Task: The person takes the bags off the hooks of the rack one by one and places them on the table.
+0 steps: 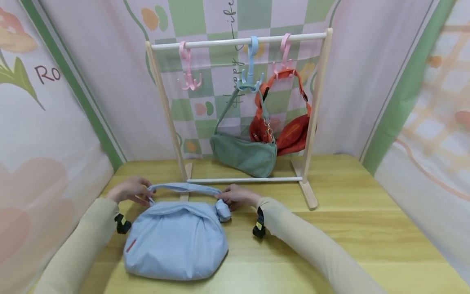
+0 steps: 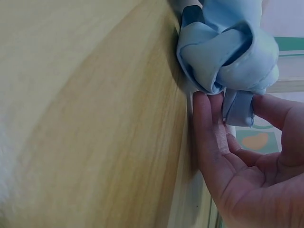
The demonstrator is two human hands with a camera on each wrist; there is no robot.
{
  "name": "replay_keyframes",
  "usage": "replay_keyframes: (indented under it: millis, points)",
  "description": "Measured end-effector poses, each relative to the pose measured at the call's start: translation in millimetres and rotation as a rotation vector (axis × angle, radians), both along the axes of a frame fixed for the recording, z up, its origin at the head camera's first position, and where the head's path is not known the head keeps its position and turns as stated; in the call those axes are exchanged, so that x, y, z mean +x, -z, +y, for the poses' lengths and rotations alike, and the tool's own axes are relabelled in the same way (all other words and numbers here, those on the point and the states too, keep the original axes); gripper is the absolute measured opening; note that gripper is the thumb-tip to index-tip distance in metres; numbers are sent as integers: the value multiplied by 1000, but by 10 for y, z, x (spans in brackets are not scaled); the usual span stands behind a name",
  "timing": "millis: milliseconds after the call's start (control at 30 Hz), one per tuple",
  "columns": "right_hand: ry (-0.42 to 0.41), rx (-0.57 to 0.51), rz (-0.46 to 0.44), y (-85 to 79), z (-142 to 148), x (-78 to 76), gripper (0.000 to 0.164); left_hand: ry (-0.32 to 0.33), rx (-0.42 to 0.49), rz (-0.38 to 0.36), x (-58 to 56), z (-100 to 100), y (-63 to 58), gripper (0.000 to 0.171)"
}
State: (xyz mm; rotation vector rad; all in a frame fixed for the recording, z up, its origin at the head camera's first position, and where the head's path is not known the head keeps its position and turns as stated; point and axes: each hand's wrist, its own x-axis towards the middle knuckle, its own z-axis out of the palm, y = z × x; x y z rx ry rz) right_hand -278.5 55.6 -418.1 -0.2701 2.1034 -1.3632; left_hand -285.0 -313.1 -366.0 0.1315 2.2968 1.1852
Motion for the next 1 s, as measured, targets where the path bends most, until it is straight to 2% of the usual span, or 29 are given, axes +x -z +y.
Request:
replay_keyframes:
  millis: [367, 733, 1000]
  points:
    - [1, 10, -1, -14, -8, 11, 22, 18, -30, -8, -2, -1, 26, 27]
    - [5, 34, 13, -13, -25, 15, 28, 38, -77, 9, 21, 13, 48, 25]
    - [-5, 28, 13, -39, -28, 25, 25, 31, -106, 3, 14, 18, 79, 23]
